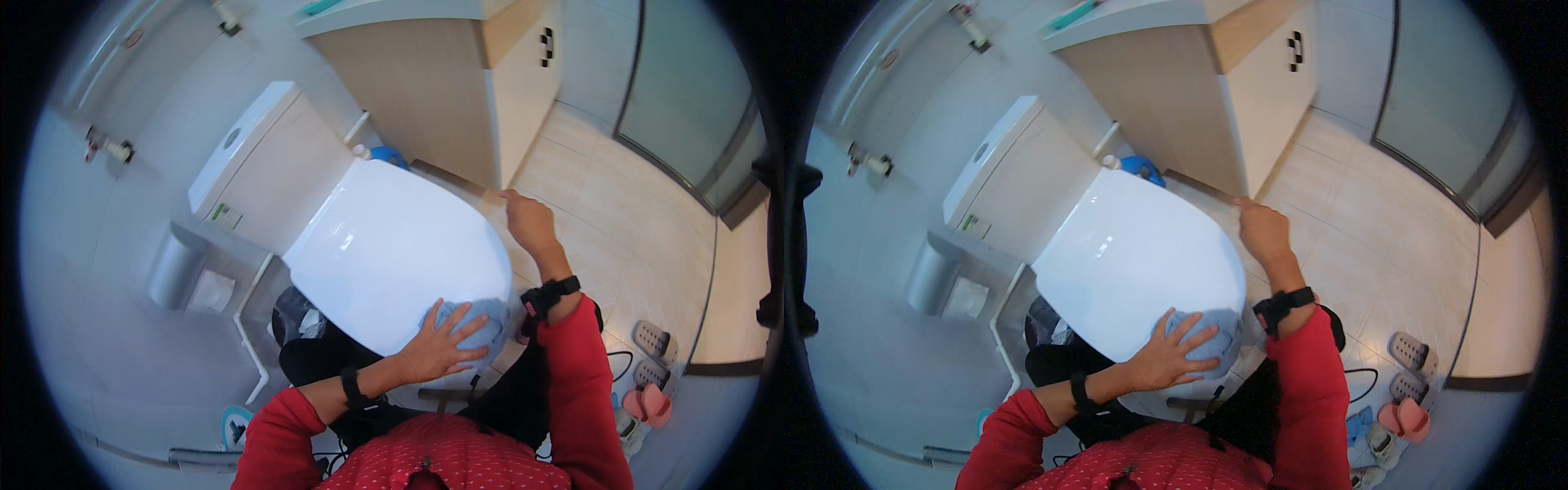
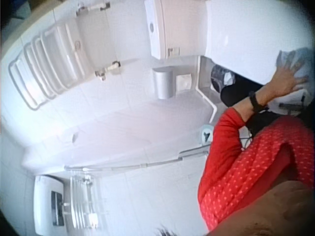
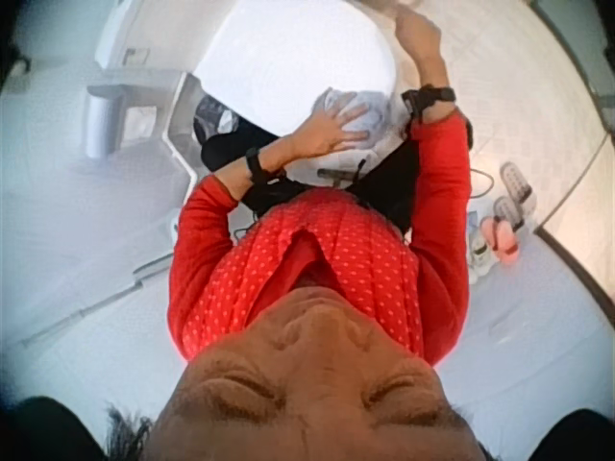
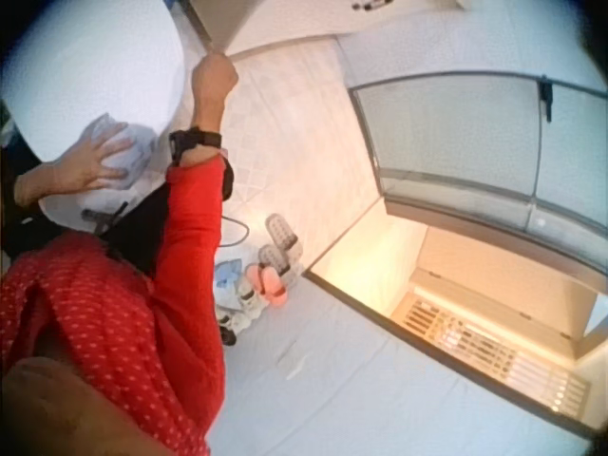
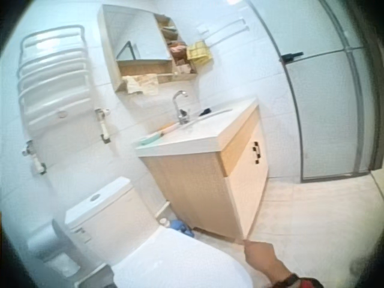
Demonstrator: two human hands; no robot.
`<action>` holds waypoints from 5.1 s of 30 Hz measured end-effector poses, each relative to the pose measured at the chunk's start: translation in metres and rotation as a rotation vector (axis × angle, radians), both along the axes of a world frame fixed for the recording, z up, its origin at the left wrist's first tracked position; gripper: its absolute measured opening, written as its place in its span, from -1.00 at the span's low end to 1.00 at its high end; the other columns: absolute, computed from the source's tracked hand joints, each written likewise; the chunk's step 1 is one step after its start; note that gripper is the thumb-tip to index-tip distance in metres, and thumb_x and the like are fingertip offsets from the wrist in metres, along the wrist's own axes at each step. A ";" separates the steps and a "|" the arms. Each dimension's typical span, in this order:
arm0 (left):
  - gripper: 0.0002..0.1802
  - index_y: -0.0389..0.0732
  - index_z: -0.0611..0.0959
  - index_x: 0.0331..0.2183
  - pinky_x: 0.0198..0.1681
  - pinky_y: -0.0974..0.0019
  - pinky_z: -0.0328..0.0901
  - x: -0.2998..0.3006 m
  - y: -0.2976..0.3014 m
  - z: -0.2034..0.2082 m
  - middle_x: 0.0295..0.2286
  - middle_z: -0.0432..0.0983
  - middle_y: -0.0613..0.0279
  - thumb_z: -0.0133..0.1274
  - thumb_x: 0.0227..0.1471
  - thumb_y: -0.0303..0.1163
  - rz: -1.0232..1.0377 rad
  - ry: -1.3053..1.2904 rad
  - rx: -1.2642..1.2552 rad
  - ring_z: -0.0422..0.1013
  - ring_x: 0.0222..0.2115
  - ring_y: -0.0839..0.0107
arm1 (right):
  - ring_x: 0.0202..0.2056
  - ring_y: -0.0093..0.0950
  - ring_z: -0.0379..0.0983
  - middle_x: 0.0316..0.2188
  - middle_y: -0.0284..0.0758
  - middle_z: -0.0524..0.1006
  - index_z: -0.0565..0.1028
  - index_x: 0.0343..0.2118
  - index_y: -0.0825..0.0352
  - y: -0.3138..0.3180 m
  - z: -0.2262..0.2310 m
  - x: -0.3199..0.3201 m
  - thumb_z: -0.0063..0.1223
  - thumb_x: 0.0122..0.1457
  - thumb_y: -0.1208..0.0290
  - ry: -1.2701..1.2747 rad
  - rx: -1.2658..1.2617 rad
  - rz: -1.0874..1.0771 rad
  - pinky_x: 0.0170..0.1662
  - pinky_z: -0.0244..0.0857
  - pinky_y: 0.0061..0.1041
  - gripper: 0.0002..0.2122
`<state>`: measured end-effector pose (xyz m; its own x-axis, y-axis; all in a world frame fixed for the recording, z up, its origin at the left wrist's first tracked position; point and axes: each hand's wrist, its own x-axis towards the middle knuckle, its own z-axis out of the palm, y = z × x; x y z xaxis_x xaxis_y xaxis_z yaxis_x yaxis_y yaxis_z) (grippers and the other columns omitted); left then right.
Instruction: The person wipes the closed toilet seat and lid with a blue cloth, then briefly lifts the lid to wipe the underside before closing it again and continuing to wipe the top surface.
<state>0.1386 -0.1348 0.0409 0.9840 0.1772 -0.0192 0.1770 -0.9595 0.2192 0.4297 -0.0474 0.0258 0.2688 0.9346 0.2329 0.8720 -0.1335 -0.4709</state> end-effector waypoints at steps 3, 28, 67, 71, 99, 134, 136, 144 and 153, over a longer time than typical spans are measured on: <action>-0.53 0.25 0.50 0.06 0.22 -0.53 -0.21 -0.039 -0.011 0.002 0.35 -0.16 0.16 0.14 0.09 -0.13 -0.007 0.056 -0.063 -0.25 0.36 -0.06 | -0.36 -0.08 0.56 -0.43 -0.08 0.61 0.51 -0.03 0.15 0.001 0.000 -0.001 -0.09 0.27 0.36 -0.024 -0.023 0.011 -0.26 0.42 -0.13 -0.75; -0.56 0.09 0.46 0.09 0.16 -0.42 -0.11 -0.199 0.170 -0.028 0.30 -0.04 0.05 0.05 0.17 -0.17 1.013 -0.291 0.236 -0.08 0.28 -0.15 | -0.31 0.00 0.54 -0.38 0.05 0.59 0.48 0.00 0.30 0.004 -0.002 -0.028 -0.19 0.35 0.25 0.113 -0.139 0.205 -0.18 0.40 -0.14 -0.68; -0.47 -0.24 0.38 0.13 0.21 0.00 0.08 -0.160 0.106 0.020 0.14 0.26 -0.08 0.06 0.16 -0.32 1.133 -0.560 0.284 0.19 0.16 -0.06 | -0.22 -0.01 0.55 -0.28 0.08 0.59 0.29 0.15 0.39 0.001 -0.009 -0.040 -0.21 0.34 0.15 0.025 -0.285 0.188 -0.12 0.41 -0.11 -0.55; -0.36 0.04 0.31 0.25 0.24 -0.43 -0.21 -0.128 0.072 0.012 0.31 -0.04 -0.02 0.02 0.18 -0.08 0.895 -0.114 0.201 -0.17 0.33 -0.13 | -0.25 0.00 0.55 -0.31 0.07 0.60 0.27 0.17 0.38 0.002 -0.012 -0.039 -0.20 0.34 0.15 0.021 -0.280 0.205 -0.14 0.41 -0.11 -0.54; -0.26 0.29 0.13 0.32 0.18 -0.58 -0.22 -0.014 0.320 -0.007 0.36 -0.19 0.08 -0.19 0.20 0.26 0.900 0.146 0.178 -0.29 0.35 -0.14 | -0.36 -0.15 0.57 -0.43 -0.09 0.61 0.36 0.01 0.45 0.002 -0.009 -0.041 -0.10 0.29 0.26 -0.053 -0.149 0.217 -0.30 0.45 -0.21 -0.64; -0.64 0.09 0.66 -0.12 0.21 -0.54 -0.24 0.056 0.023 -0.006 0.31 -0.01 0.07 0.15 0.02 -0.08 -0.007 -0.047 0.027 -0.23 0.35 -0.08 | -0.30 -0.11 0.58 -0.34 -0.12 0.63 0.49 -0.01 0.14 -0.005 0.005 -0.001 -0.12 0.25 0.33 0.000 -0.073 -0.040 -0.22 0.42 -0.13 -0.72; -0.63 0.10 0.65 -0.10 0.22 -0.53 -0.24 0.036 0.013 -0.002 0.32 -0.02 0.10 0.16 0.00 -0.12 -0.019 -0.050 -0.017 -0.22 0.36 -0.05 | -0.32 -0.15 0.59 -0.34 -0.13 0.63 0.51 -0.03 0.15 -0.005 0.005 -0.002 -0.09 0.24 0.34 -0.024 -0.092 -0.039 -0.25 0.43 -0.13 -0.73; -0.46 0.31 0.47 0.14 0.26 -0.49 -0.32 -0.069 0.008 0.001 0.34 -0.09 0.14 0.09 0.11 0.00 0.158 0.056 -0.010 -0.26 0.36 -0.04 | -0.28 -0.15 0.58 -0.35 -0.12 0.63 0.50 0.01 0.13 -0.005 -0.001 -0.005 -0.08 0.26 0.28 -0.067 -0.223 0.019 -0.19 0.43 -0.16 -0.72; -0.44 0.24 0.46 0.17 0.24 -0.49 -0.32 -0.158 0.087 0.000 0.33 -0.09 0.04 0.00 0.16 0.09 0.763 0.035 0.150 -0.28 0.36 -0.08 | -0.27 -0.12 0.58 -0.32 -0.08 0.63 0.50 0.02 0.15 -0.003 0.004 -0.020 -0.11 0.29 0.26 -0.046 -0.273 0.103 -0.17 0.43 -0.17 -0.71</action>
<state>-0.0197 -0.0476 0.0407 0.5877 0.8085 0.0296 0.8050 -0.5881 0.0782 0.4092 -0.0502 0.0296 0.1648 0.9861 -0.0211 0.9069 -0.1599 -0.3898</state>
